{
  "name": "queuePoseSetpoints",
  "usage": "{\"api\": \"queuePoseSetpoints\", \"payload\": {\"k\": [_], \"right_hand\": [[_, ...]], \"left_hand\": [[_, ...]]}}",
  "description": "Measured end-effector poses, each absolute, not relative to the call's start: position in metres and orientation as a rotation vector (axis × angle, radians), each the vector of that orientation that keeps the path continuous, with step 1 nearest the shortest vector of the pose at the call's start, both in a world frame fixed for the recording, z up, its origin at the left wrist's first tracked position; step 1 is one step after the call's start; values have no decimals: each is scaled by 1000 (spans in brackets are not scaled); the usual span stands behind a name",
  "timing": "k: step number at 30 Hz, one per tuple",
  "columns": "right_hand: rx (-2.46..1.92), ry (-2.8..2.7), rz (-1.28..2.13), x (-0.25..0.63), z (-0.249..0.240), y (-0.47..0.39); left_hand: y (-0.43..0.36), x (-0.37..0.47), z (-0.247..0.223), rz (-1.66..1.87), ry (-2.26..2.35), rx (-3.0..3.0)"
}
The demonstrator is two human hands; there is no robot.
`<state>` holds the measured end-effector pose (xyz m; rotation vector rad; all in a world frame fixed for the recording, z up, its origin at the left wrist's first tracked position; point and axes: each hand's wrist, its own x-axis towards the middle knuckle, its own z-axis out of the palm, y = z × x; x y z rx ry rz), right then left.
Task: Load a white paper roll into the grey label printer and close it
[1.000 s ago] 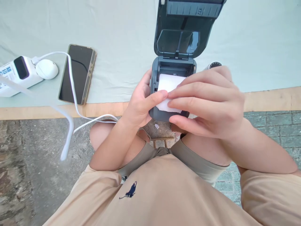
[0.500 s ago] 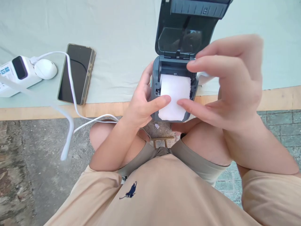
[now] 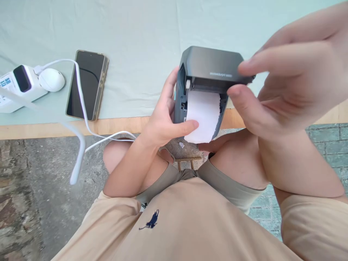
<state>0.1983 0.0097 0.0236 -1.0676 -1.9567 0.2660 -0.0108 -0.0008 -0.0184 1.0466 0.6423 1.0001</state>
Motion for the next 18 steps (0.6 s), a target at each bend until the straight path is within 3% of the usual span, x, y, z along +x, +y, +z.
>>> {"api": "queuePoseSetpoints", "payload": {"k": [5, 18], "right_hand": [[-722, -2145, 119, 189, 25, 13], [-867, -2209, 325, 187, 34, 7]], "left_hand": [[0, -12, -17, 958, 604, 1011], [-6, -6, -4, 1009, 707, 940]]}}
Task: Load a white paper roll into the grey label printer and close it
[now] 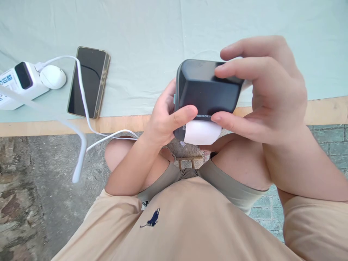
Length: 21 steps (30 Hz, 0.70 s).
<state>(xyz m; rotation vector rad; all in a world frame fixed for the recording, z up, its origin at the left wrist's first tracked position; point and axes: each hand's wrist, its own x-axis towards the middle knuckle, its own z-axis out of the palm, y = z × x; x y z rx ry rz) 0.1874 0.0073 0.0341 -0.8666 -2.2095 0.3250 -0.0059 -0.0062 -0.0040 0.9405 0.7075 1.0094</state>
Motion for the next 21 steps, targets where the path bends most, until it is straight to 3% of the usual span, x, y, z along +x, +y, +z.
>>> {"api": "queuePoseSetpoints", "payload": {"k": [12, 21], "right_hand": [[-958, -2313, 318, 188, 40, 2], [-891, -2246, 106, 191, 28, 9]], "left_hand": [[-6, -5, -6, 1055, 676, 977], [-4, -1, 2, 1020, 608, 610]]}}
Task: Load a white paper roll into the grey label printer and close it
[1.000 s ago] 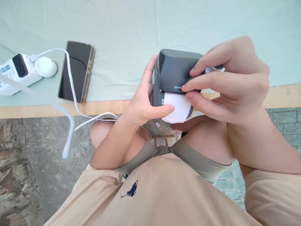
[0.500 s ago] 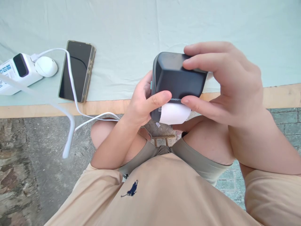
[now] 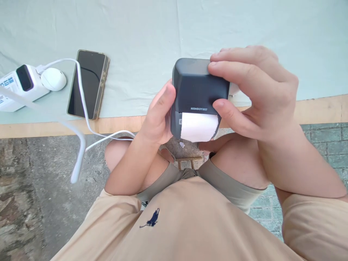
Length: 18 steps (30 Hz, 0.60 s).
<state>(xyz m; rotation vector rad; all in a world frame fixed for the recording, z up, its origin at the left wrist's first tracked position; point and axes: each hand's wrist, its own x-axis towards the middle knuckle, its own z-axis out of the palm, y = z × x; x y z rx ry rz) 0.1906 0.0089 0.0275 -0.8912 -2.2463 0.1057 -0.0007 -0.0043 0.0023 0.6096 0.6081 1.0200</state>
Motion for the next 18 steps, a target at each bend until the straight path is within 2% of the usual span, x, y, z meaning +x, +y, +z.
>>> {"api": "queuePoseSetpoints", "payload": {"k": [13, 18], "right_hand": [[-877, -2294, 284, 185, 37, 6], [-1012, -2248, 61, 182, 48, 7]], "left_hand": [[-1, -1, 0, 1121, 765, 576], [1, -2, -2, 1109, 748, 567]]}}
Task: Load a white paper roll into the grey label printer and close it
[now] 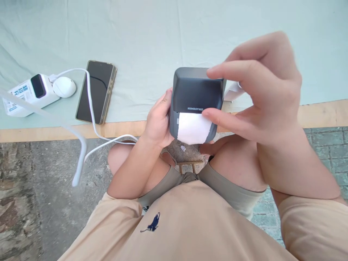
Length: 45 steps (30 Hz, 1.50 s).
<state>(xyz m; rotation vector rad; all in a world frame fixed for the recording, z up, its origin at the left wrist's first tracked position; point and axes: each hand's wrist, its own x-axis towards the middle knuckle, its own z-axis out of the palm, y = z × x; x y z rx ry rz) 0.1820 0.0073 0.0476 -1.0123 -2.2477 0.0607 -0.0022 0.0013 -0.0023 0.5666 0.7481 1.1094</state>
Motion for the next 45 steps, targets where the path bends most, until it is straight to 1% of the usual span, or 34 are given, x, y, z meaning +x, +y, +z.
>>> {"api": "queuePoseSetpoints", "payload": {"k": [2, 7, 10, 13, 16, 18, 21, 24, 26, 29, 31, 37, 40, 42, 45], "right_hand": [[-1071, -2210, -4, 180, 50, 8], [-1015, -2275, 144, 178, 50, 9], [-1026, -2321, 187, 182, 50, 10], [-970, -2306, 61, 183, 53, 10], [-972, -2166, -150, 179, 52, 11], [-1008, -2087, -232, 176, 49, 13], [-1082, -2020, -330, 174, 43, 18], [-1150, -2028, -336, 176, 39, 22], [-1286, -2097, -272, 175, 41, 21], [-1564, -2271, -34, 172, 47, 15], [-1644, -2373, 71, 171, 50, 11], [-1596, -2485, -46, 175, 49, 7], [-1509, -2345, 188, 180, 54, 2], [-1403, -2206, 428, 186, 59, 1], [-1269, -1722, 731, 199, 62, 10]], "left_hand": [[0, -2, -3, 1124, 774, 583], [-1, -3, -3, 1141, 835, 596], [0, -3, -2, 1084, 787, 567], [1, -2, 0, 1014, 712, 566], [0, -2, 0, 1008, 695, 603], [0, -3, -1, 998, 713, 633], [0, -5, -3, 994, 712, 646], [0, -6, -3, 994, 657, 650], [-1, -5, -2, 981, 635, 655], [-3, -3, 0, 990, 638, 695], [-4, -1, 1, 988, 660, 728], [-5, -2, 1, 958, 699, 732], [-5, -3, 1, 971, 706, 726], [-5, -2, 1, 983, 714, 730], [-5, -1, 2, 1020, 717, 718]]}}
